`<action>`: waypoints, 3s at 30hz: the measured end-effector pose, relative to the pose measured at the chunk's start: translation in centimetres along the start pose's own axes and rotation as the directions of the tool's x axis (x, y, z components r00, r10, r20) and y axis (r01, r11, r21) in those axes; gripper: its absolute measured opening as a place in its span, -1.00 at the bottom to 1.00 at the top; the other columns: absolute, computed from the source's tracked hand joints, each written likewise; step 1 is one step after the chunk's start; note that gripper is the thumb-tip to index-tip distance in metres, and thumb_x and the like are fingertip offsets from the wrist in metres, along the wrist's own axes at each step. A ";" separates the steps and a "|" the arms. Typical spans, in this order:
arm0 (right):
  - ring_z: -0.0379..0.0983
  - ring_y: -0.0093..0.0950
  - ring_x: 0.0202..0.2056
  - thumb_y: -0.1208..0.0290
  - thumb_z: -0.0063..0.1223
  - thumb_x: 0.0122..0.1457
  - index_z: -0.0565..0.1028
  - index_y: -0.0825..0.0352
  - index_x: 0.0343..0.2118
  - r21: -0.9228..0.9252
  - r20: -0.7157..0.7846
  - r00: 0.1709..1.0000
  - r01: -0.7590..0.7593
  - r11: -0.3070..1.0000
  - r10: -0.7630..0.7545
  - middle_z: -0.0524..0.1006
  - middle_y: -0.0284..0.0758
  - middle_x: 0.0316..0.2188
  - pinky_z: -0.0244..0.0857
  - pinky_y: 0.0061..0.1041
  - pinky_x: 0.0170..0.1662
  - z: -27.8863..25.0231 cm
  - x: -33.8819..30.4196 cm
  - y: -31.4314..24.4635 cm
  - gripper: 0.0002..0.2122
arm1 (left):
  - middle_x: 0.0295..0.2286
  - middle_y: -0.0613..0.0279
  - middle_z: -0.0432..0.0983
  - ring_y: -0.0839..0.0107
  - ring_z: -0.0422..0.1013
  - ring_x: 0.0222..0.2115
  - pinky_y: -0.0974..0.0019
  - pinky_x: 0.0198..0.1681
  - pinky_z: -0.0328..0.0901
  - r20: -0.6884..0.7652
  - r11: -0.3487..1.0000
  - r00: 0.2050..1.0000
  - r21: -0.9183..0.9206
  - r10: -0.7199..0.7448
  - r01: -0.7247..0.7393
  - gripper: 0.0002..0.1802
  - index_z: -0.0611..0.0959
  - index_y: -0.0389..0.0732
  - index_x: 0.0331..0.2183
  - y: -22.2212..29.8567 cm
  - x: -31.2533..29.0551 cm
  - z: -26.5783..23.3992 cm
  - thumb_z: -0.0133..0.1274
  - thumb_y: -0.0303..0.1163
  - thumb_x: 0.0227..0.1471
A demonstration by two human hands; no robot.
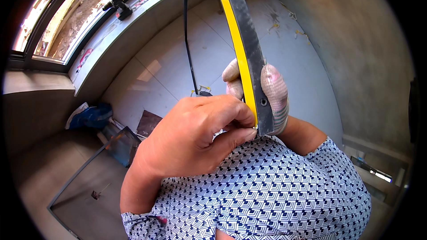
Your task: The person removes protective yellow tape from a window screen frame and a separate metal frame. They then align and insert the screen mesh into the metal frame, preparing it for installation into the window opening.
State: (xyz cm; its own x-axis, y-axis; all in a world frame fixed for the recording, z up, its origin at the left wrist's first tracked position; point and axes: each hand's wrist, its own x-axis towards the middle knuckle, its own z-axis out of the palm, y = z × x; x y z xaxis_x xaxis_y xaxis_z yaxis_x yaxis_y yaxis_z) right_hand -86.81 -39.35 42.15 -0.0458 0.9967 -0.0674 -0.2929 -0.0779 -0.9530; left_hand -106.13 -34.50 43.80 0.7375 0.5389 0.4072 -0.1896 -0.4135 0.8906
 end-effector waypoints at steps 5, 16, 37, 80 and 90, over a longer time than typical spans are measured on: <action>0.28 -0.63 -0.45 -0.23 -0.20 0.33 0.41 0.50 -0.05 0.021 -0.012 1.000 -0.015 1.000 0.015 0.39 -0.38 -0.49 0.24 -0.60 -0.41 0.3 -0.2 -0.3 -0.33 | -0.49 0.17 0.58 0.20 0.57 -0.46 0.27 -0.39 0.42 0.035 0.996 0.998 0.075 0.050 -0.053 -0.82 0.63 -0.28 -0.42 0.6 0.2 -0.3 0.31 -0.64 -0.13; 0.38 -0.63 -0.41 -0.29 -0.02 0.23 0.42 0.45 -0.06 0.054 -0.030 0.999 -0.034 0.998 0.036 0.45 -0.38 -0.44 0.35 -0.59 -0.31 0.0 -0.2 -0.3 -0.31 | -0.51 0.13 0.53 0.33 0.52 -0.53 0.35 -0.44 0.40 -0.075 0.970 0.994 0.234 0.080 -0.060 -0.76 0.58 -0.31 -0.43 -0.4 0.1 -0.6 0.17 -0.78 -0.22; 0.43 -0.59 -0.25 -0.34 -0.06 0.21 0.46 0.36 -0.09 -0.018 -0.057 0.997 -0.054 0.998 0.053 0.49 -0.36 -0.29 0.38 -0.53 -0.12 0.4 -0.3 -0.4 -0.32 | -0.44 0.14 0.49 0.27 0.52 -0.50 0.31 -0.43 0.40 -0.165 0.974 0.966 -0.075 0.198 -0.212 -0.82 0.53 -0.26 -0.29 -3.6 0.2 1.7 0.23 -0.56 0.08; 0.44 -0.62 -0.25 -0.18 -0.02 0.26 0.48 0.35 -0.08 -0.080 -0.023 0.997 -0.070 0.994 0.068 0.51 -0.37 -0.28 0.37 -0.58 -0.21 -0.4 0.2 -1.5 -0.44 | -0.29 0.02 0.58 0.36 0.58 -0.40 0.33 -0.31 0.50 -0.203 0.979 0.966 -0.096 0.159 -0.181 -0.29 0.43 -0.37 0.07 -4.2 -0.3 1.7 0.43 -0.49 -0.07; 0.35 -0.73 -0.39 -0.21 0.07 0.23 0.46 0.37 -0.07 -0.018 -0.043 0.997 -0.066 0.998 0.065 0.43 -0.45 -0.39 0.33 -0.69 -0.32 -0.1 0.0 -1.6 -0.40 | -0.41 0.12 0.61 0.33 0.56 -0.49 0.33 -0.47 0.42 -0.093 0.943 0.941 0.109 0.326 -0.316 -0.57 0.60 -0.32 -0.16 -3.2 0.2 1.4 0.40 -0.51 -0.10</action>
State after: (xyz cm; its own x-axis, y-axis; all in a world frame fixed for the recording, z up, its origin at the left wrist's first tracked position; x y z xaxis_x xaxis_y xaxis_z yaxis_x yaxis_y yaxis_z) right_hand -86.25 -39.23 43.66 -0.0239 0.9897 -0.1414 -0.2721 -0.1426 -0.9516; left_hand -104.46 -34.10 40.76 0.5716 0.4408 0.6921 -0.3404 -0.6401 0.6888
